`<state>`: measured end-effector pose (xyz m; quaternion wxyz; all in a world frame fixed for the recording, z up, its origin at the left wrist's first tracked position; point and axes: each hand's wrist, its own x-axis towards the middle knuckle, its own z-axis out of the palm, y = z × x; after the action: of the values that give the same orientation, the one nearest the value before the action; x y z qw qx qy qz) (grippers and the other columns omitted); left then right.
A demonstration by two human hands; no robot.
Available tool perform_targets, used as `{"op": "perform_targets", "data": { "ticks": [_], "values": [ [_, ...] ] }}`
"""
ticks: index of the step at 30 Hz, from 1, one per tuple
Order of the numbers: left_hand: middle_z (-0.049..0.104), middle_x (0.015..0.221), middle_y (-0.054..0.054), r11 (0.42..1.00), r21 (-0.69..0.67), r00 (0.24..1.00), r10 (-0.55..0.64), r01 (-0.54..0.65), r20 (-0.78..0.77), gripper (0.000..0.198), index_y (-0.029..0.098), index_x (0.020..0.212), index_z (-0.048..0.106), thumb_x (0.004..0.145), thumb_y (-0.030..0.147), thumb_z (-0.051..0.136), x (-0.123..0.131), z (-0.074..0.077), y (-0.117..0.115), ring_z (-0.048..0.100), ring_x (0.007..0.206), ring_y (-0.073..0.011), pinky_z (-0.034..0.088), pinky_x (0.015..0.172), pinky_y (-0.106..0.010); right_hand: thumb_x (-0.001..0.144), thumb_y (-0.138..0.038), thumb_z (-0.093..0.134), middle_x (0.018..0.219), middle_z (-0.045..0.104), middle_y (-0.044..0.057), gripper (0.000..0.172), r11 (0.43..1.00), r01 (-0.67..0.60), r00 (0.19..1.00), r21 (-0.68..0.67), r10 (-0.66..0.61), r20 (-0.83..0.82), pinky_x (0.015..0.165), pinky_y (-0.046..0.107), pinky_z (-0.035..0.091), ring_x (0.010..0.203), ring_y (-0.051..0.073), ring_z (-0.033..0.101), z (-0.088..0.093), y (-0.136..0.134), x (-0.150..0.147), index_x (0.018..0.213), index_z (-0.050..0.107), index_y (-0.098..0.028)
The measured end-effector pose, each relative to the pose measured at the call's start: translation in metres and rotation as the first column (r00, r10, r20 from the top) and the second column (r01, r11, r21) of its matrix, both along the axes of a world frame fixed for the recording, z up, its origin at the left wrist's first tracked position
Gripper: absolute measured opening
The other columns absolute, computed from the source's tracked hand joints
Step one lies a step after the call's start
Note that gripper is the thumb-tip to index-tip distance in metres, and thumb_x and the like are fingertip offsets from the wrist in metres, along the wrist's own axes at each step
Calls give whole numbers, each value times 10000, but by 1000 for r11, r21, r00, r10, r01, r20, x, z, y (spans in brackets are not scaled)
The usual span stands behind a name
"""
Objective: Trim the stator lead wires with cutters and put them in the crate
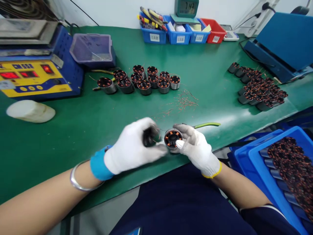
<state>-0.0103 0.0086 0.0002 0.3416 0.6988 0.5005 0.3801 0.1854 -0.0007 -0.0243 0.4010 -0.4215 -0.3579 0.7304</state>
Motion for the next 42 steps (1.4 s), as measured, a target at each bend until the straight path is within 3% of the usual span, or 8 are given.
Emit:
{"op": "perform_targets", "data": {
  "ticks": [2, 7, 14, 20, 28, 32, 37, 42],
  "values": [
    [523, 592, 30, 996, 2, 994, -93, 93, -65, 137, 194, 626, 553, 727, 207, 645, 1, -2, 0, 461, 536, -102, 394, 511, -253, 636, -334, 809, 1046, 653, 66, 595, 1000, -24, 1000, 7, 24, 3, 757, 334, 578, 922, 188, 649, -1, -1, 0, 1149, 533, -210],
    [542, 613, 49, 923, 48, 804, 306, -382, 510, 155, 230, 725, 544, 867, 294, 549, -9, -5, 13, 520, 487, -106, 412, 444, -255, 643, -377, 804, 1079, 646, 82, 616, 1000, -13, 1000, 1, 13, 0, 701, 347, 595, 909, 203, 657, -3, -1, 0, 1164, 522, -210],
    [492, 533, 43, 996, -86, 999, 40, -38, 13, 217, 188, 579, 533, 718, 265, 680, 3, 5, 5, 446, 507, -94, 372, 478, -256, 620, -310, 828, 990, 647, 43, 589, 999, -12, 999, -43, 10, -52, 691, 291, 594, 858, 157, 652, 1, -2, -4, 1120, 535, -205],
    [529, 560, 48, 929, -223, 750, 369, -294, 549, 250, 210, 635, 520, 821, 347, 615, 1, 2, 0, 509, 432, -101, 386, 381, -239, 658, -391, 802, 1034, 635, 50, 580, 995, 65, 992, -74, -73, -107, 644, 301, 598, 728, 129, 665, 1, -3, -6, 1109, 489, -206],
    [737, 845, -66, 844, -529, 938, 249, -87, 243, 405, 151, 934, 695, 645, 418, 793, 19, 2, -4, 674, 716, -194, 547, 610, -272, 690, -315, 740, 1188, 593, 86, 854, 971, -236, 971, -40, 238, 37, 652, 301, 579, 891, 185, 665, 10, -10, -13, 1387, 248, -277],
    [708, 696, -40, 808, -589, 971, 125, 18, 202, 350, 153, 941, 732, 697, 404, 746, 5, 0, 4, 557, 491, -123, 442, 437, -222, 775, -216, 627, 964, 654, 40, 632, 851, -503, 742, 150, 336, 580, 695, 300, 523, 869, 190, 665, 14, -7, 0, 1353, 376, -261],
    [650, 565, -9, 766, -638, 985, 40, 78, 168, 209, 162, 736, 735, 709, 368, 719, 4, -3, 9, 529, 451, -117, 431, 427, -221, 765, -613, 622, 945, 621, 78, 482, 643, -722, 187, 256, -175, 967, 693, 364, 458, 869, 265, 610, 13, -2, 4, 1034, 626, -212],
    [608, 559, 14, 830, -460, 783, 501, -315, 369, 186, 164, 729, 653, 718, 335, 726, 2, -15, 20, 567, 457, -119, 466, 449, -235, 758, -624, 620, 919, 601, 50, 491, 567, -746, 235, 350, -268, 934, 729, 347, 430, 844, 229, 579, 4, -1, -1, 1032, 639, -218]
  ]
}}
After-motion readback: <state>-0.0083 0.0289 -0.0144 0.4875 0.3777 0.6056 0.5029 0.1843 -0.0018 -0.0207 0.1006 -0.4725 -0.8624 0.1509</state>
